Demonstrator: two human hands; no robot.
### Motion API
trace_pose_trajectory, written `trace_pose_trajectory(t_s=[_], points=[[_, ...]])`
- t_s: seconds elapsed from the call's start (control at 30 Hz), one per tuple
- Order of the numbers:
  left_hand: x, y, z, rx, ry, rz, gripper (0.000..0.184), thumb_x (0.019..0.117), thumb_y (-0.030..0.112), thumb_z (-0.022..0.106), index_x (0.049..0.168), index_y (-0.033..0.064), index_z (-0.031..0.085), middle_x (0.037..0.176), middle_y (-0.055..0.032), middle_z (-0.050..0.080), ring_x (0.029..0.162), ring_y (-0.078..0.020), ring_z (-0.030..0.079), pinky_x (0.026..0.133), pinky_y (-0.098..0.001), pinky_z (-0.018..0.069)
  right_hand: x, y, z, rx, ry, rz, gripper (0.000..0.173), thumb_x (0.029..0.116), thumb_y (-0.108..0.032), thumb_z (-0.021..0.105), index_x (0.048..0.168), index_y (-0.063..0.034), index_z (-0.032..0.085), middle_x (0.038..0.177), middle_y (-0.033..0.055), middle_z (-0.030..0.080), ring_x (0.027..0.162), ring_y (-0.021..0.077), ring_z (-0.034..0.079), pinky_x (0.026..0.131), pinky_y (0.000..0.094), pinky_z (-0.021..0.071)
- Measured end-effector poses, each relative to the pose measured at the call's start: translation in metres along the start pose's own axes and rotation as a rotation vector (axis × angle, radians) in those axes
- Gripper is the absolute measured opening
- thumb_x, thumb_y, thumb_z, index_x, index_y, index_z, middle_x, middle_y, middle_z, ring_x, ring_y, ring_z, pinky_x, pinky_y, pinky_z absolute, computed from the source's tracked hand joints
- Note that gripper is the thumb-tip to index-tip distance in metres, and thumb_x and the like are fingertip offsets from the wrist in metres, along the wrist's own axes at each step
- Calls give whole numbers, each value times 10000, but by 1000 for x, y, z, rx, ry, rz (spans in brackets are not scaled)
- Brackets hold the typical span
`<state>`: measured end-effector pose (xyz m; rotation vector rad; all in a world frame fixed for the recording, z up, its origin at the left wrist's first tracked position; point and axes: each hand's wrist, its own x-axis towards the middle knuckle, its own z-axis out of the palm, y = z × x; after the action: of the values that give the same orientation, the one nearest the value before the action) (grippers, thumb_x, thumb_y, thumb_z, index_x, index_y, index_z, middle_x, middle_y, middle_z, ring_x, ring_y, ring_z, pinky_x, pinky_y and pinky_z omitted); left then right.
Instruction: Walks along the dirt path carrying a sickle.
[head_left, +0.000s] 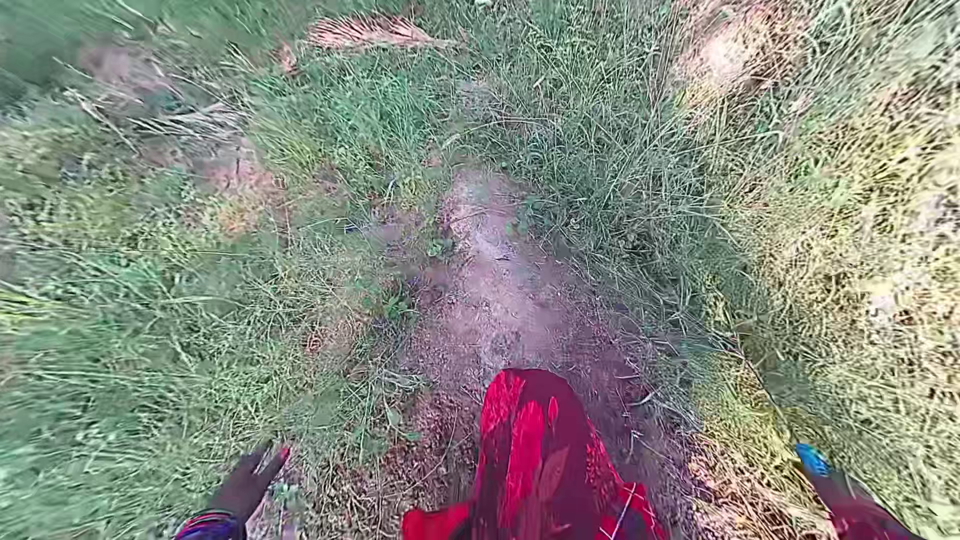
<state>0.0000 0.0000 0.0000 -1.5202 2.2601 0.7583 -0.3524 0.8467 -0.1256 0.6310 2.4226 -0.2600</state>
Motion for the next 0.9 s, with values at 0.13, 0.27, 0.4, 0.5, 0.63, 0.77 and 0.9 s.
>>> trace_pose_trajectory(t_s=[0.13, 0.27, 0.4, 0.5, 0.63, 0.77, 0.9], points=[[0, 16, 6, 2, -12, -27, 636, 1104, 350, 499, 1605, 8, 307, 1571, -351, 383, 1466, -522, 375, 1173, -675, 302, -36, -60, 9, 250, 114, -143, 497, 1046, -317, 601, 1339, 83, 585, 1243, 392, 615, 1204, 543, 584, 1011, 696, 419], [-1, 15, 8, 13, 20, -6, 700, 1094, 346, 527, 1628, 9, 227, 1576, -365, 361, 1458, -544, 372, 1159, -696, 307, -89, -178, 9, 278, 174, -411, 496, 1035, -271, 586, 1407, 54, 534, 1203, 350, 649, 1140, 496, 636, 988, 660, 452], [-6, 12, 7, 71, 28, 11, 749, 1088, 360, 535, 1635, -5, 178, 1580, -379, 344, 1477, -535, 352, 1201, -676, 256, -148, -287, 10, 109, 57, -885, 550, 1025, -381, 604, 1397, 21, 553, 1185, 292, 682, 1092, 461, 676, 955, 645, 503], [-3, 2, 12, 108, 6, 10, 734, 1085, 334, 551, 1624, -25, 205, 1576, -378, 351, 1480, -530, 350, 1206, -671, 250, -183, -329, 16, -94, -73, -1082, 549, 1033, -398, 578, 1427, -18, 540, 1253, 278, 658, 1143, 464, 650, 972, 658, 479], [-11, 2, 13, 115, -30, -11, 729, 1091, 363, 528, 1627, -15, 209, 1597, -354, 339, 1492, -513, 341, 1206, -664, 260, -137, -235, 42, -407, -210, -768, 590, 1061, -405, 530, 1517, -46, 425, 1324, 305, 614, 1179, 497, 630, 973, 672, 480], [-7, 4, 7, 84, -11, 8, 719, 1094, 384, 514, 1633, 11, 218, 1602, -350, 334, 1496, -522, 327, 1205, -675, 241, -61, -20, 36, -339, -170, -218, 539, 1069, -343, 547, 1479, -1, 472, 1335, 325, 613, 1242, 508, 599, 1017, 676, 460], [-1, 3, 11, 112, -42, 19, 682, 1108, 350, 489, 1618, -22, 232, 1571, -379, 357, 1465, -543, 361, 1170, -698, 286, -94, -17, 33, -192, -173, -199, 521, 1050, -299, 587, 1424, 56, 506, 1308, 335, 616, 1251, 488, 592, 1053, 644, 447]])
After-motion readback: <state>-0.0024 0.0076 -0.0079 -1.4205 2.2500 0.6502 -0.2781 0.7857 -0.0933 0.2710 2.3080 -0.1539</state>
